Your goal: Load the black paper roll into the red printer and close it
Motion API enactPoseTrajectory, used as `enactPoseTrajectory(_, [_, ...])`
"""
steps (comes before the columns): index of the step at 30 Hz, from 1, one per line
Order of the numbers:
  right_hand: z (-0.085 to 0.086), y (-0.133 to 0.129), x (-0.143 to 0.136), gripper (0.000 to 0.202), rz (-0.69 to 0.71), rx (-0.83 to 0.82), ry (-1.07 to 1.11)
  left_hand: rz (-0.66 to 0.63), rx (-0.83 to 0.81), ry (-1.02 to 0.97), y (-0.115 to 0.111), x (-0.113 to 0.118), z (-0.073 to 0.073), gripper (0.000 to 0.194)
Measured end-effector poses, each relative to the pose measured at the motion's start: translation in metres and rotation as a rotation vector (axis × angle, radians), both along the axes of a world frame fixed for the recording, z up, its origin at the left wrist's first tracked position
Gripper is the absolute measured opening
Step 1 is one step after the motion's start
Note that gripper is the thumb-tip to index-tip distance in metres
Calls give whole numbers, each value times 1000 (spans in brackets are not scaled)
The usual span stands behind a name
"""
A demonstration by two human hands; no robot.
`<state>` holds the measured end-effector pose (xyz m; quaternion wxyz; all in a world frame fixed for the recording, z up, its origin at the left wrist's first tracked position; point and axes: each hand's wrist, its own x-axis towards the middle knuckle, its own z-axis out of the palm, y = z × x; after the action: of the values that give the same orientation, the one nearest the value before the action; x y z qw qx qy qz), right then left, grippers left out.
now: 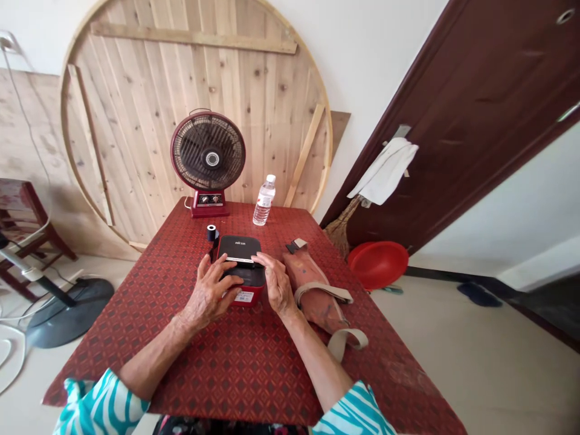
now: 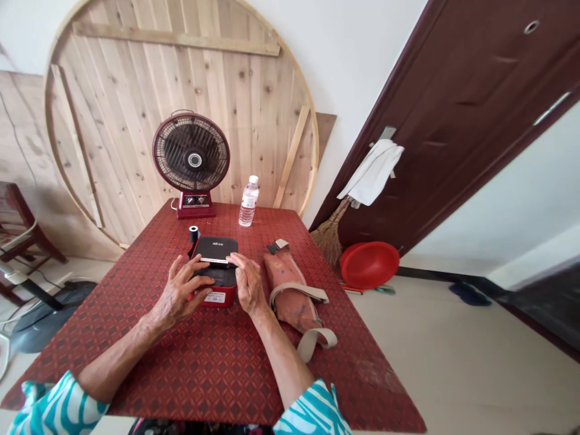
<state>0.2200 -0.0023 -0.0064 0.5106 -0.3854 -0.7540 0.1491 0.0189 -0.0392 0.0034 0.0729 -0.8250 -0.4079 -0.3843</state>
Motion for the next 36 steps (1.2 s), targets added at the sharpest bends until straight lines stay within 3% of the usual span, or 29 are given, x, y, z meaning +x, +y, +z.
enactPoseTrajectory(7, [-3,2,0,42,-8,-7,-48,15,13,-9,1,0,2,16])
enactPoseTrajectory(11, [-5,1,-5,41,-20,6,43,-31,79,-21,3,-4,1,16])
enactPoseTrajectory(14, [-5,-3,-11,41,-13,-32,157,-81,49,-75,4,-9,2,26])
enactPoseTrajectory(18, [-9,-7,-16,42,-14,-110,305,-43,-67,-340,4,-16,5,29])
enactPoseTrajectory(21, [-21,-1,-15,44,-102,-139,416,45,-213,-606,11,-21,3,28])
enactPoseTrajectory(24, [-40,11,-13,48,-215,-229,541,90,-356,-834,23,-26,-5,32])
enactPoseTrajectory(28, [-57,20,-14,55,-192,-419,722,116,-494,-1040,41,-34,-21,41])
enactPoseTrajectory(32, [-52,17,-17,52,-181,-437,690,117,-559,-1182,50,-38,-31,47])
enactPoseTrajectory(36, [-40,12,-17,52,-214,-429,598,-12,-756,-1299,48,-36,-25,51])
